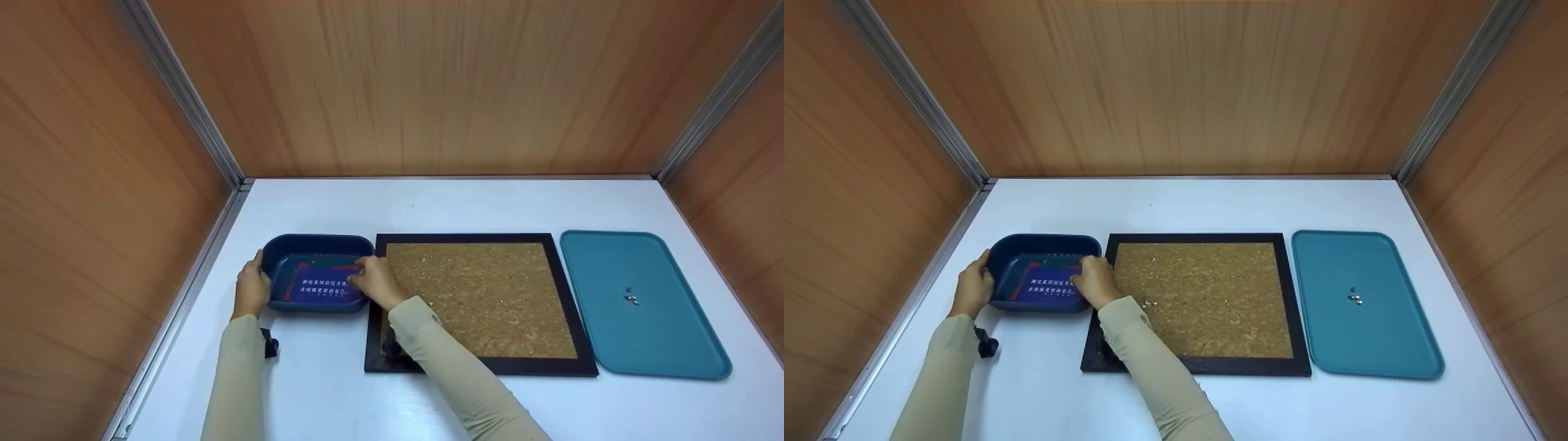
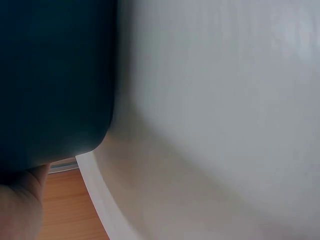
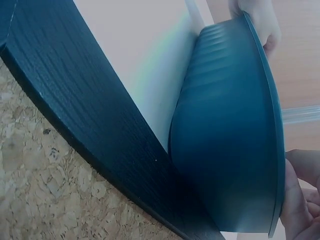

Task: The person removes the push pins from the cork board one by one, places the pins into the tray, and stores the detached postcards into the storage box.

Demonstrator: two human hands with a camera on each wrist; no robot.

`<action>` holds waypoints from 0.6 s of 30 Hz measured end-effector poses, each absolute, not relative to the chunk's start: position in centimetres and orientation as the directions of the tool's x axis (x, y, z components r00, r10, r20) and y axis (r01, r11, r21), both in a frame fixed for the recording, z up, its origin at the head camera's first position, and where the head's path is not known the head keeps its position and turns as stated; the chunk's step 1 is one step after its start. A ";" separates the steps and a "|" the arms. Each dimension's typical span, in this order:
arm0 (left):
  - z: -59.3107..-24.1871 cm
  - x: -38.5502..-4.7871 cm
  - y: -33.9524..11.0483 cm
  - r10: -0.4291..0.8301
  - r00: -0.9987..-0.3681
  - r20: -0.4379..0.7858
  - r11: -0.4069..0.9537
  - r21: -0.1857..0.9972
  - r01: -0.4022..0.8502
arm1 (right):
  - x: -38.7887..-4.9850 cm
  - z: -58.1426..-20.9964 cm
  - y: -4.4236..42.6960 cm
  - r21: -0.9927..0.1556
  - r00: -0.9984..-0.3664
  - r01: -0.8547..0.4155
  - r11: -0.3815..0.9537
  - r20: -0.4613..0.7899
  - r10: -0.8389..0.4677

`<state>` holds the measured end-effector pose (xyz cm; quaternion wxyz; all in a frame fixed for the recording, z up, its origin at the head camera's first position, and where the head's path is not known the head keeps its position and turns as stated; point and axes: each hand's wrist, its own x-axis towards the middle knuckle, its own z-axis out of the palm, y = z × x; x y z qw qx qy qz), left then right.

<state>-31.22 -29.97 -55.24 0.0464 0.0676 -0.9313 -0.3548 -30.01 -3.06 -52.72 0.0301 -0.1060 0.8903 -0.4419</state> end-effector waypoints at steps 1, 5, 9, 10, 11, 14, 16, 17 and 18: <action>-55.2 -31.2 -30.0 -0.158 -0.987 0.039 0.741 0.665 -0.092 | -30.0 -52.7 -3.0 -0.801 -0.976 -0.155 0.578 0.033 -0.216; -55.2 -31.2 -30.1 -0.154 -0.987 0.041 0.746 0.660 -0.089 | -30.0 -52.9 -2.9 -0.849 -0.975 -0.115 0.516 -0.003 -0.222; -55.2 -31.3 -30.2 -0.152 -0.988 0.032 0.742 0.664 -0.092 | -30.1 -53.0 -2.7 -0.921 -0.969 -0.047 0.386 -0.051 -0.240; -55.2 -31.3 -30.2 -0.150 -0.988 0.028 0.742 0.664 -0.094 | -30.1 -53.1 -2.6 -0.940 -0.967 -0.025 0.340 -0.064 -0.246; -55.2 -31.4 -30.2 -0.148 -0.989 0.025 0.743 0.663 -0.095 | -30.2 -53.1 -2.5 -0.956 -0.965 -0.004 0.295 -0.074 -0.253; -55.1 -31.4 -30.4 -0.143 -0.990 0.012 0.751 0.653 -0.100 | -30.4 -53.3 -2.2 -0.981 -0.956 0.056 0.188 -0.108 -0.274; -55.0 -31.4 -30.6 -0.144 -0.990 0.004 0.755 0.646 -0.107 | -30.4 -53.4 -1.9 -0.985 -0.950 0.071 0.154 -0.114 -0.291; -55.0 -31.4 -30.6 -0.144 -0.990 0.001 0.757 0.644 -0.109 | -30.4 -53.5 -1.8 -0.987 -0.946 0.076 0.145 -0.117 -0.302; -55.0 -31.3 -30.7 -0.144 -0.990 0.000 0.760 0.641 -0.111 | -30.3 -53.5 -1.6 -0.987 -0.942 0.079 0.138 -0.119 -0.315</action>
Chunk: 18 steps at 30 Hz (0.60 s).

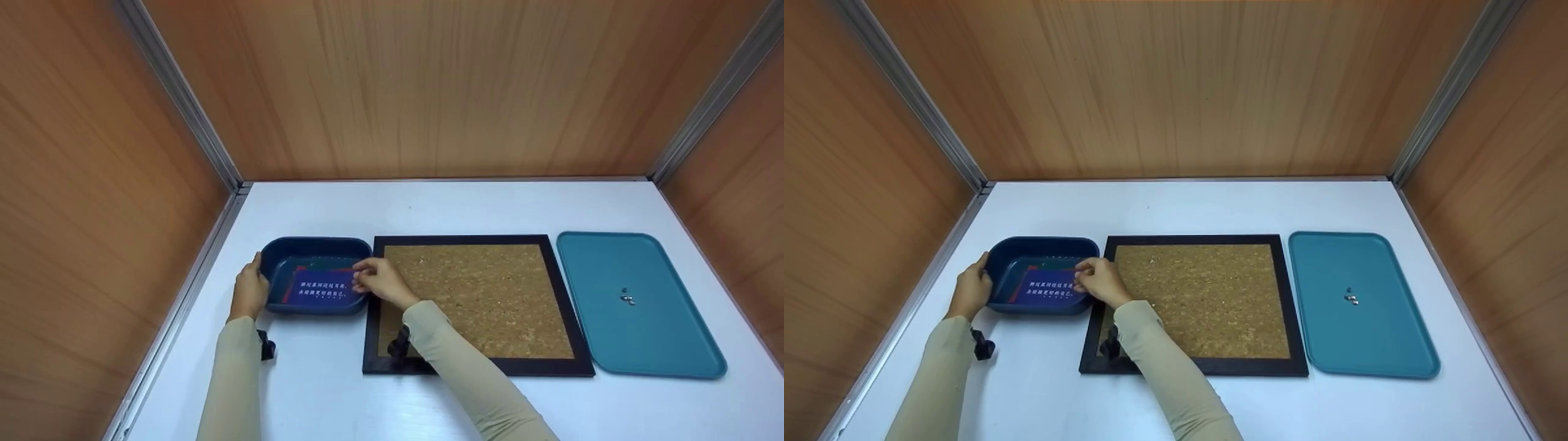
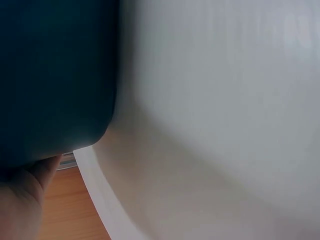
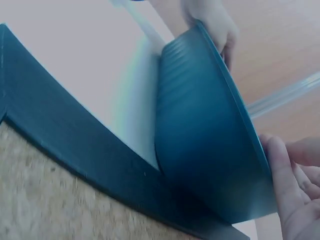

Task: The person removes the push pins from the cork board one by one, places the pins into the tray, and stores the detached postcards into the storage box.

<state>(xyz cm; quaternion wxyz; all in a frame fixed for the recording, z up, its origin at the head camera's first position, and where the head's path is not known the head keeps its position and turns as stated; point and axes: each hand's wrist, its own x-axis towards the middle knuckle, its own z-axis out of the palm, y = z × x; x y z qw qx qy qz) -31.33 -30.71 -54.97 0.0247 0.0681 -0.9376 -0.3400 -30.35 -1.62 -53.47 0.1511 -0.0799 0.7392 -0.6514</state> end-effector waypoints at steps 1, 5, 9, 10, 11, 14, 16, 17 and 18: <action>-55.0 -31.3 -30.8 -0.143 -0.990 -0.002 0.763 0.636 -0.111 | -30.3 -53.5 -1.4 -0.988 -0.936 0.082 0.132 -0.121 -0.330; -54.8 -31.2 -31.1 -0.116 -0.993 -0.001 0.791 0.605 -0.093 | -30.2 -53.0 -0.3 -0.984 -0.907 0.059 0.166 -0.122 -0.403; -54.1 -31.1 -31.3 -0.068 -0.996 -0.050 0.807 0.585 -0.085 | -30.0 -52.2 1.5 -0.941 -0.869 -0.054 0.334 -0.121 -0.480; -53.9 -31.1 -31.3 -0.053 -0.996 -0.074 0.807 0.584 -0.086 | -29.9 -51.9 1.9 -0.919 -0.860 -0.100 0.382 -0.114 -0.497; -53.5 -31.1 -31.3 -0.040 -0.994 -0.100 0.808 0.583 -0.091 | -29.8 -51.6 2.4 -0.893 -0.852 -0.144 0.426 -0.107 -0.513; -52.7 -31.1 -30.9 -0.023 -0.987 -0.160 0.828 0.550 -0.108 | -29.5 -50.8 3.8 -0.807 -0.827 -0.261 0.529 -0.095 -0.554; -52.2 -31.2 -30.4 -0.030 -0.984 -0.174 0.848 0.517 -0.117 | -29.3 -50.2 4.9 -0.752 -0.817 -0.313 0.580 -0.099 -0.568; -51.9 -31.2 -30.0 -0.037 -0.984 -0.172 0.857 0.502 -0.120 | -29.2 -49.9 5.4 -0.726 -0.814 -0.329 0.604 -0.106 -0.571; -51.7 -31.3 -29.7 -0.045 -0.986 -0.161 0.866 0.485 -0.118 | -29.1 -49.7 6.0 -0.703 -0.812 -0.347 0.620 -0.106 -0.574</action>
